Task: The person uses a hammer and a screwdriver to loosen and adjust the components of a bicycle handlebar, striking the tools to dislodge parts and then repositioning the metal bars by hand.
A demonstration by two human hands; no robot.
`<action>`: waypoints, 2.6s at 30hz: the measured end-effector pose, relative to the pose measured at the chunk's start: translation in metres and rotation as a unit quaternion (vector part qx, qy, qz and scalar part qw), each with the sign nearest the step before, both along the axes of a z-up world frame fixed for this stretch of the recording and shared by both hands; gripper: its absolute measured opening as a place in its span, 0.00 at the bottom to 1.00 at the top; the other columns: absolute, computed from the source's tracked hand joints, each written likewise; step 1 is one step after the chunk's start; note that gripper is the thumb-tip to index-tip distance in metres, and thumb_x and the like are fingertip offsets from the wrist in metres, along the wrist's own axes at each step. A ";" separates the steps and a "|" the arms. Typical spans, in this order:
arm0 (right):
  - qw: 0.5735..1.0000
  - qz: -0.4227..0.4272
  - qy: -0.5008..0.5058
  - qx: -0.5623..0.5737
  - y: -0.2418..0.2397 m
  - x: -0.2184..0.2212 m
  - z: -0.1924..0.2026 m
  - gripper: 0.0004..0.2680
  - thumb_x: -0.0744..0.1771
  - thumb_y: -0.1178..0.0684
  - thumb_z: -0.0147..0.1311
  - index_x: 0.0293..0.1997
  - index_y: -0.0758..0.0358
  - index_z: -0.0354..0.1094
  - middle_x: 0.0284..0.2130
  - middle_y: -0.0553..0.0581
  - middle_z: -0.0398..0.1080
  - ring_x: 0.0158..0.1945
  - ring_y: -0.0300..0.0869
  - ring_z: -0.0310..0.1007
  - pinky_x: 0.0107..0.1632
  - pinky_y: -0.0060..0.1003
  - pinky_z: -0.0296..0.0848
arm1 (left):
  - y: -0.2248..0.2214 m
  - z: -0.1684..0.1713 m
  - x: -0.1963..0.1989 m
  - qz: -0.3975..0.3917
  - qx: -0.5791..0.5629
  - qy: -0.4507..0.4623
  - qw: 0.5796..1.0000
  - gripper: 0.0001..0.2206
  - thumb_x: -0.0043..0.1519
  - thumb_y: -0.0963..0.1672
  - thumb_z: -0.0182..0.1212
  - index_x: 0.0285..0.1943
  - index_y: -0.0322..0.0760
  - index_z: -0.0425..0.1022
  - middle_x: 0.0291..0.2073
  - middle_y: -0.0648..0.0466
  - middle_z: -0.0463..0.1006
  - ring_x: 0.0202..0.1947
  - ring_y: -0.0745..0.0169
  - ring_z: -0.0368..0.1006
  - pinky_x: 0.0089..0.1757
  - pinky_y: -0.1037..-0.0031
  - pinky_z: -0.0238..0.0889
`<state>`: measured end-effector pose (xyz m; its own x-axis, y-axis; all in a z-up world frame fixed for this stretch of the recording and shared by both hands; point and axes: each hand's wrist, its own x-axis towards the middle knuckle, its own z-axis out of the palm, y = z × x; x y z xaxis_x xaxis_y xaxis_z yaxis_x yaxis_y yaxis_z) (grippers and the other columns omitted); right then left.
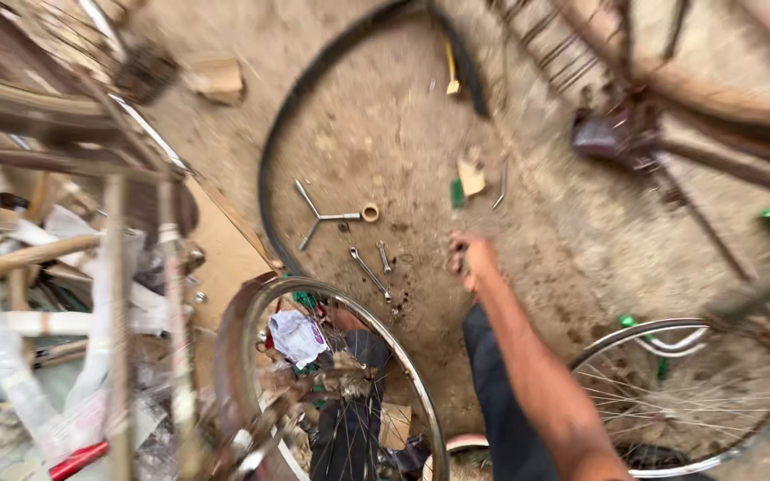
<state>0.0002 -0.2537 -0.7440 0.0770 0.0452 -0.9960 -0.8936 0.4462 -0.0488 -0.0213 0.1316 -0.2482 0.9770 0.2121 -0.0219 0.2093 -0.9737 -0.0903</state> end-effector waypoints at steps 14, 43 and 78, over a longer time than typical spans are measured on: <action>0.832 -0.063 -0.442 0.330 0.003 0.117 0.532 0.31 0.58 0.29 0.60 0.66 0.49 0.63 0.40 0.59 0.76 0.37 0.48 0.79 0.34 0.45 0.83 | 0.002 0.163 -0.014 -0.031 0.015 -0.008 0.999 0.55 0.28 0.59 0.80 0.67 0.31 0.68 0.21 0.47 0.71 0.22 0.45 0.70 0.29 0.55 0.63; 0.809 0.382 -0.393 -0.212 0.118 -0.124 0.663 0.17 0.69 0.52 0.51 0.68 0.60 0.62 0.24 0.50 0.65 0.23 0.34 0.64 0.26 0.31 0.67 | 0.035 0.152 -0.034 -0.166 -0.106 -0.043 0.979 0.40 0.57 0.54 0.64 0.71 0.23 0.57 0.29 0.41 0.72 0.28 0.46 0.72 0.31 0.56 0.63; 0.936 -0.028 -0.307 -0.171 0.148 0.151 0.473 0.06 0.68 0.53 0.54 0.34 0.62 0.67 0.22 0.49 0.64 0.22 0.37 0.61 0.23 0.35 0.65 | 0.033 0.161 -0.036 -0.186 -0.097 -0.076 0.975 0.48 0.59 0.66 0.53 0.70 0.20 0.59 0.29 0.45 0.72 0.29 0.53 0.69 0.31 0.60 0.61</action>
<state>0.1517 -0.1057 -0.2714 0.6323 -0.2898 -0.7185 -0.6262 0.3549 -0.6942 -0.0569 0.1647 -0.0876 0.9806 -0.1511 0.1250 -0.1648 -0.9805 0.1071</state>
